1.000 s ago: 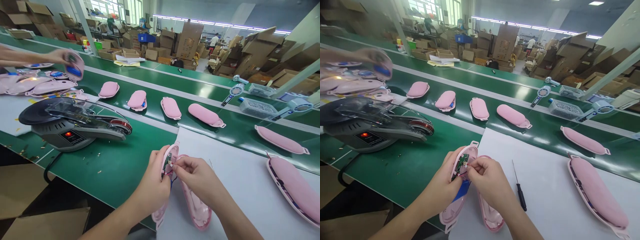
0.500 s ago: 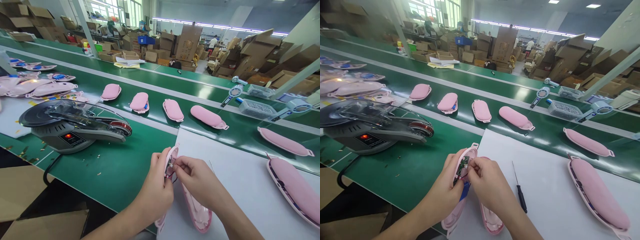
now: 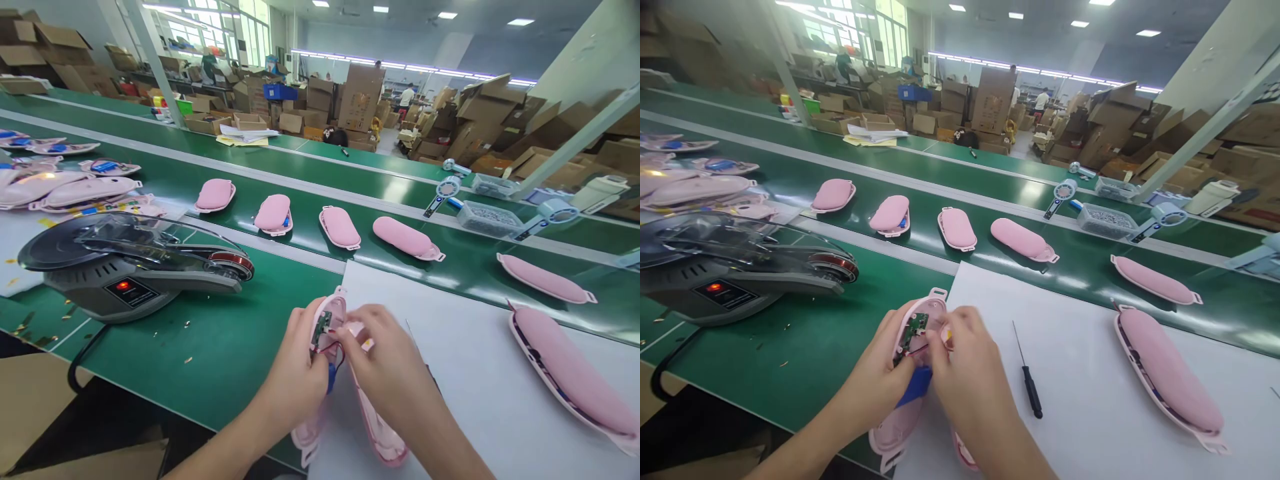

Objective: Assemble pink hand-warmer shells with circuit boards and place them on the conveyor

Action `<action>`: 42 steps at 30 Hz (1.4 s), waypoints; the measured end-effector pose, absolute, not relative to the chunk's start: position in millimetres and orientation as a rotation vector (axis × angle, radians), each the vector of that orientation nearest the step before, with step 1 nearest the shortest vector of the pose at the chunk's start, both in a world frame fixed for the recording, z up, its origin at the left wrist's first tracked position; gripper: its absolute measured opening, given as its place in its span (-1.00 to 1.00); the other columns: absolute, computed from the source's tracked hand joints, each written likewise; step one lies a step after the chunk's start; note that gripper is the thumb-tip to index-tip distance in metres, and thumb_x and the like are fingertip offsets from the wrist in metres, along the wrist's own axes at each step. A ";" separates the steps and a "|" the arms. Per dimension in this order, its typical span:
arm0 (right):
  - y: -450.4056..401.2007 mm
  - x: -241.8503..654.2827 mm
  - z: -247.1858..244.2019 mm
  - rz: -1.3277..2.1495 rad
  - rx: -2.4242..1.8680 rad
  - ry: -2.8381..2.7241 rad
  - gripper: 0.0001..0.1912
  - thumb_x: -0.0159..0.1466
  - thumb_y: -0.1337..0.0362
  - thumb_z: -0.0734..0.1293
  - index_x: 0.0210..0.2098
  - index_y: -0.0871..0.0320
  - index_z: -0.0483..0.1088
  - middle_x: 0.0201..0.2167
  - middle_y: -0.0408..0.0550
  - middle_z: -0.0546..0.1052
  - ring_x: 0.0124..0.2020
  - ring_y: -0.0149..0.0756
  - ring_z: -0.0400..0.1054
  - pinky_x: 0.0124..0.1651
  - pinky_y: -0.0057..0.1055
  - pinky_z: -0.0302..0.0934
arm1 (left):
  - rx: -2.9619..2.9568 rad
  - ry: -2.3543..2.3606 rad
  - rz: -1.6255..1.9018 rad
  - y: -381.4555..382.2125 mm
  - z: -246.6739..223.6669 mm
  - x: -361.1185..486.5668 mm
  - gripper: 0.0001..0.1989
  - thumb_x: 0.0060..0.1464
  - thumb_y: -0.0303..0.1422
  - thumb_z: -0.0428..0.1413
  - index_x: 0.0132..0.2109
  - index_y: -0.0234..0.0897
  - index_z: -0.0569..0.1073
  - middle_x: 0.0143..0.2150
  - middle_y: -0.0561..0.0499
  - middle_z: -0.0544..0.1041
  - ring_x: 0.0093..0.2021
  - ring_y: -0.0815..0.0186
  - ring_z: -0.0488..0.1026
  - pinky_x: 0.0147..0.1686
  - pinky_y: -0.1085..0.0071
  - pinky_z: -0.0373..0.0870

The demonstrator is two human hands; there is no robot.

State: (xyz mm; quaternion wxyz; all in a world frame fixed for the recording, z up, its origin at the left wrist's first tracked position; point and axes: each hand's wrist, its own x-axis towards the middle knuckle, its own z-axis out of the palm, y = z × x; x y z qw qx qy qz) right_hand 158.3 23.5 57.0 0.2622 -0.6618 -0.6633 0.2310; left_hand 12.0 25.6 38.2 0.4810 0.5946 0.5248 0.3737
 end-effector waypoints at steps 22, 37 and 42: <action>-31.1 135.0 20.4 1.112 -1.512 -0.858 -0.54 0.14 -0.07 0.37 -0.14 0.02 0.19 -0.26 -0.15 0.42 -0.44 -0.37 0.28 -0.47 -0.48 0.19 | 1.620 1.359 1.247 14.5 14.6 21.0 -0.60 0.05 -0.57 -0.06 -0.07 -0.12 0.52 -0.22 0.01 0.40 -0.22 0.34 0.43 -0.23 0.43 0.41; -50.0 140.1 2.2 0.779 -1.421 -1.195 -0.55 0.27 0.08 0.31 0.12 -0.05 0.19 0.11 -0.01 0.36 0.04 -0.18 0.34 -0.04 -0.29 0.29 | 1.928 1.582 1.199 -1.7 19.2 24.6 -0.50 0.15 -0.57 -0.16 0.21 -0.22 0.27 -0.01 -0.13 0.34 -0.18 0.27 0.48 -0.30 0.39 0.45; -42.7 143.5 -1.3 1.021 -1.300 -1.002 -0.57 0.28 0.04 0.30 0.10 0.02 0.28 0.09 0.02 0.42 0.05 -0.14 0.37 -0.02 -0.27 0.32 | 1.946 1.624 1.018 2.2 26.6 21.0 -0.46 0.08 -0.55 -0.10 0.21 -0.23 0.32 -0.15 -0.08 0.31 -0.40 0.30 0.42 -0.45 0.36 0.40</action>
